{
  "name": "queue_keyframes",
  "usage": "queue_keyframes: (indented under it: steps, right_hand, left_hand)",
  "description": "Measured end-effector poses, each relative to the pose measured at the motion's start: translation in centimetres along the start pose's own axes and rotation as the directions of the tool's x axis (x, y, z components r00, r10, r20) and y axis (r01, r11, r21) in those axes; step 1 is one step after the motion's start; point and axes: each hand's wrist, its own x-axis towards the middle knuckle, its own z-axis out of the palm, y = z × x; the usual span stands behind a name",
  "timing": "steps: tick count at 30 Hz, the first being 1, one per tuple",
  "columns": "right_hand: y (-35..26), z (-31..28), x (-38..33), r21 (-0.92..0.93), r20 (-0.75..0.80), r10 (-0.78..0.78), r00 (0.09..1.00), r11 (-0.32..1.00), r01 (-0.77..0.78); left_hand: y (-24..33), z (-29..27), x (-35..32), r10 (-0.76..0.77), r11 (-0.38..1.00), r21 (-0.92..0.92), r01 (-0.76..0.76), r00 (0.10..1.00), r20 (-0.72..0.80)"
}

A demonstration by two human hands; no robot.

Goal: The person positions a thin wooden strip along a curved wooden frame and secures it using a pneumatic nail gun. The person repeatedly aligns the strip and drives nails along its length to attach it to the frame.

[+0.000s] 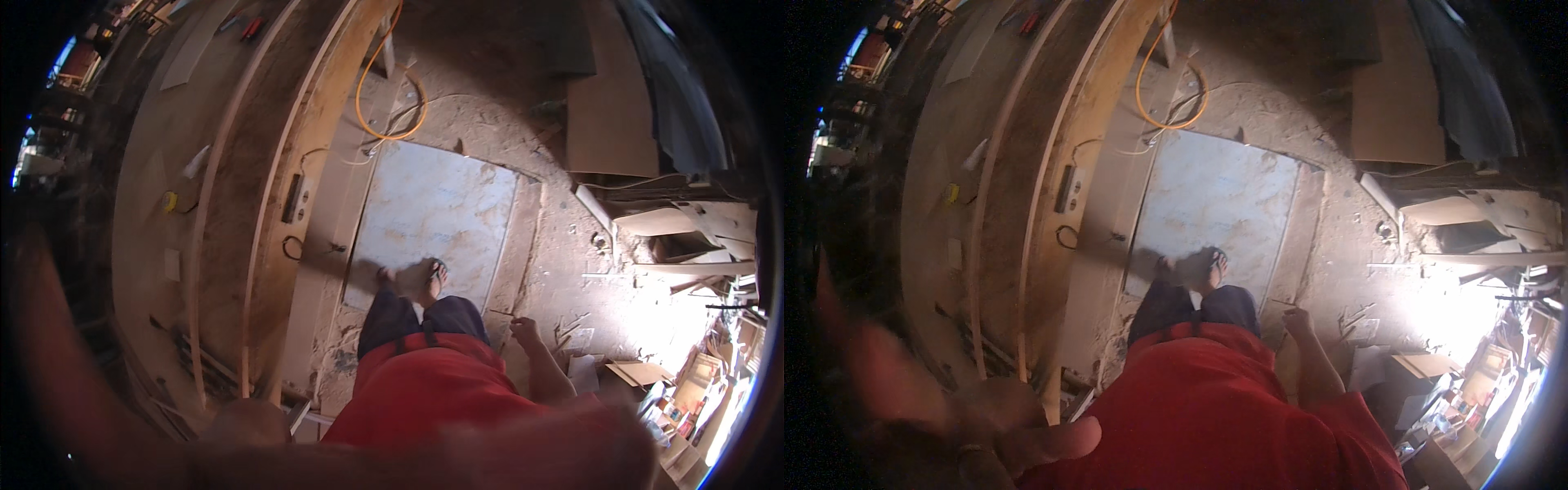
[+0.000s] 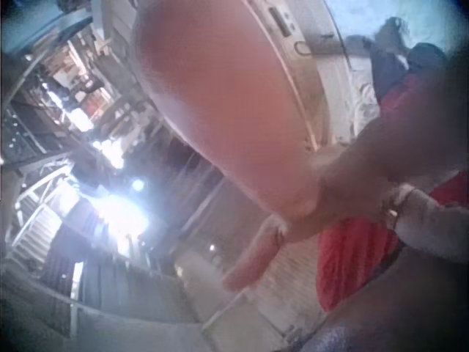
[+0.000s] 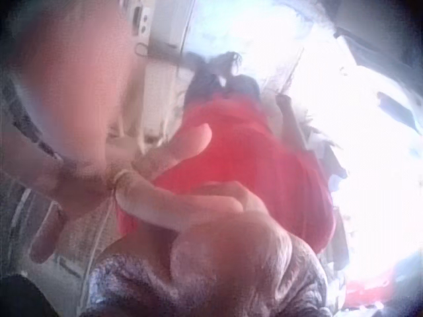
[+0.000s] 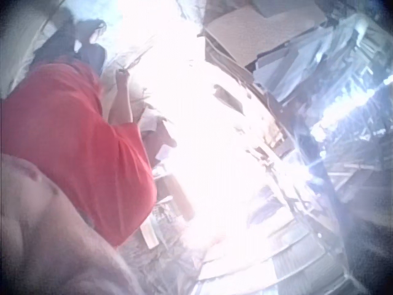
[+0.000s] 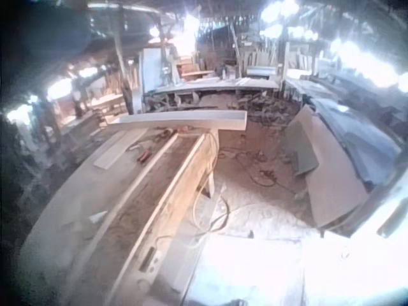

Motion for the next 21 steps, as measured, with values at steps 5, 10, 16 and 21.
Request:
queue_keyframes:
  steps: [5, 10, 16, 21]
  right_hand:
    - [-4.9, 4.5, -7.1, 0.320, 0.084, 0.410, 0.908, 0.852, -0.414]
    - [-1.8, 7.7, -9.9, 0.394, 0.083, 0.529, 0.845, 0.761, -0.515]
    - [5.2, 12.6, -12.4, -0.022, 0.107, 0.217, 0.970, 0.976, -0.216]
    - [-8.4, 12.4, -13.9, 0.665, 0.071, 0.499, 0.864, 0.621, -0.414]
  left_hand:
    - [0.0, -2.3, 4.5, -0.128, 0.990, 0.052, 0.128, 0.992, -0.005]
    - [2.9, -4.2, 3.7, -0.066, 0.993, 0.093, 0.074, 0.995, -0.078]
    - [7.0, -6.5, 2.9, -0.085, 0.996, 0.030, 0.088, 0.993, -0.082]
    - [5.6, -6.4, 5.0, -0.227, 0.974, 0.010, 0.227, 0.974, 0.001]
